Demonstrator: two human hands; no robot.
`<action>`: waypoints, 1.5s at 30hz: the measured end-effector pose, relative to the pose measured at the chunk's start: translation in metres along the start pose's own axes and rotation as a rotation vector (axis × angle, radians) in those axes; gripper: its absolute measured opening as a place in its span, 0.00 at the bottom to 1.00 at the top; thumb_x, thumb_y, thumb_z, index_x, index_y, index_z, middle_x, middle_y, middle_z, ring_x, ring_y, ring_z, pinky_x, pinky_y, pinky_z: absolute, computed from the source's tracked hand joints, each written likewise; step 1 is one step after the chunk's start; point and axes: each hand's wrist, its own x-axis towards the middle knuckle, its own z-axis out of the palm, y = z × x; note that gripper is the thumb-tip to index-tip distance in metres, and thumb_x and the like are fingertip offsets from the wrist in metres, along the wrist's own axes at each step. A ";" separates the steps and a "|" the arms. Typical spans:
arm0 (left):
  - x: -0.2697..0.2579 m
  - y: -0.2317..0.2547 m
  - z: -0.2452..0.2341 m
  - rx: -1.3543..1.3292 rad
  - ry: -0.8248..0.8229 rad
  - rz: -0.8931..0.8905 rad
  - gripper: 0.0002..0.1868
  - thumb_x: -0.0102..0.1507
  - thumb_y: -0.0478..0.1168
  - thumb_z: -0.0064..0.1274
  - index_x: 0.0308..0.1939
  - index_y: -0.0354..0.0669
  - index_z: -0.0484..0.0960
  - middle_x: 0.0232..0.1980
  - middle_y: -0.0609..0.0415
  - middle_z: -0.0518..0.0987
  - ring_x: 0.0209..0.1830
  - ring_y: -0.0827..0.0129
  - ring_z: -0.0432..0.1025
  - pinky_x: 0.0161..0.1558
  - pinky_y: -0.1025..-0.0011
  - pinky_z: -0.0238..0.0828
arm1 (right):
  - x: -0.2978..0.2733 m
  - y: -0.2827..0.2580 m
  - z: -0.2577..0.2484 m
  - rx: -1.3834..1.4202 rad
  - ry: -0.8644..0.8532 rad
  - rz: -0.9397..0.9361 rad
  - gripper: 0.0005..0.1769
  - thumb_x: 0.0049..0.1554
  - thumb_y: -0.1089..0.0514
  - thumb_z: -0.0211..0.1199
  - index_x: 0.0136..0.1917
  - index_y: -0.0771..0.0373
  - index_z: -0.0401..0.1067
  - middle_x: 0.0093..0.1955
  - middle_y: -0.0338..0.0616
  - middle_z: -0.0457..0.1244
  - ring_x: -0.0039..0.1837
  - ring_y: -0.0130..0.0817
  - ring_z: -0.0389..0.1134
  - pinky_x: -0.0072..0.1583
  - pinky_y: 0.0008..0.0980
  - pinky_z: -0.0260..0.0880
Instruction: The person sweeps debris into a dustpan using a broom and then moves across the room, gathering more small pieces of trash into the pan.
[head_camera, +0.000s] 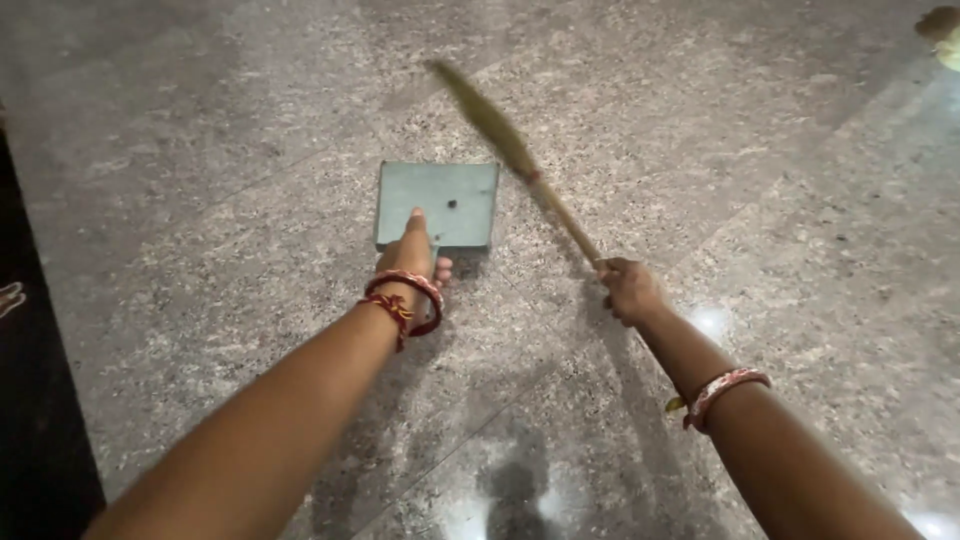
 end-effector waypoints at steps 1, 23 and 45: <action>0.002 0.004 -0.002 0.002 0.011 0.004 0.37 0.70 0.66 0.32 0.55 0.35 0.79 0.30 0.52 0.81 0.22 0.71 0.71 0.26 0.70 0.68 | 0.009 0.003 -0.005 0.006 -0.007 -0.008 0.21 0.66 0.47 0.51 0.69 0.48 0.71 0.38 0.47 0.68 0.29 0.32 0.58 0.32 0.33 0.64; 0.002 -0.044 -0.068 -0.110 0.230 -0.052 0.37 0.68 0.68 0.32 0.50 0.38 0.80 0.29 0.53 0.80 0.22 0.70 0.69 0.26 0.68 0.66 | -0.026 -0.040 0.027 -0.235 -0.003 -0.204 0.21 0.69 0.47 0.48 0.69 0.55 0.69 0.37 0.46 0.67 0.31 0.29 0.63 0.33 0.30 0.66; 0.010 -0.040 -0.074 -0.259 0.229 -0.032 0.38 0.68 0.69 0.31 0.57 0.38 0.77 0.31 0.51 0.81 0.23 0.71 0.69 0.26 0.70 0.67 | -0.045 -0.021 0.070 -0.157 -0.178 -0.401 0.21 0.67 0.47 0.46 0.69 0.52 0.66 0.36 0.43 0.66 0.30 0.27 0.63 0.29 0.24 0.67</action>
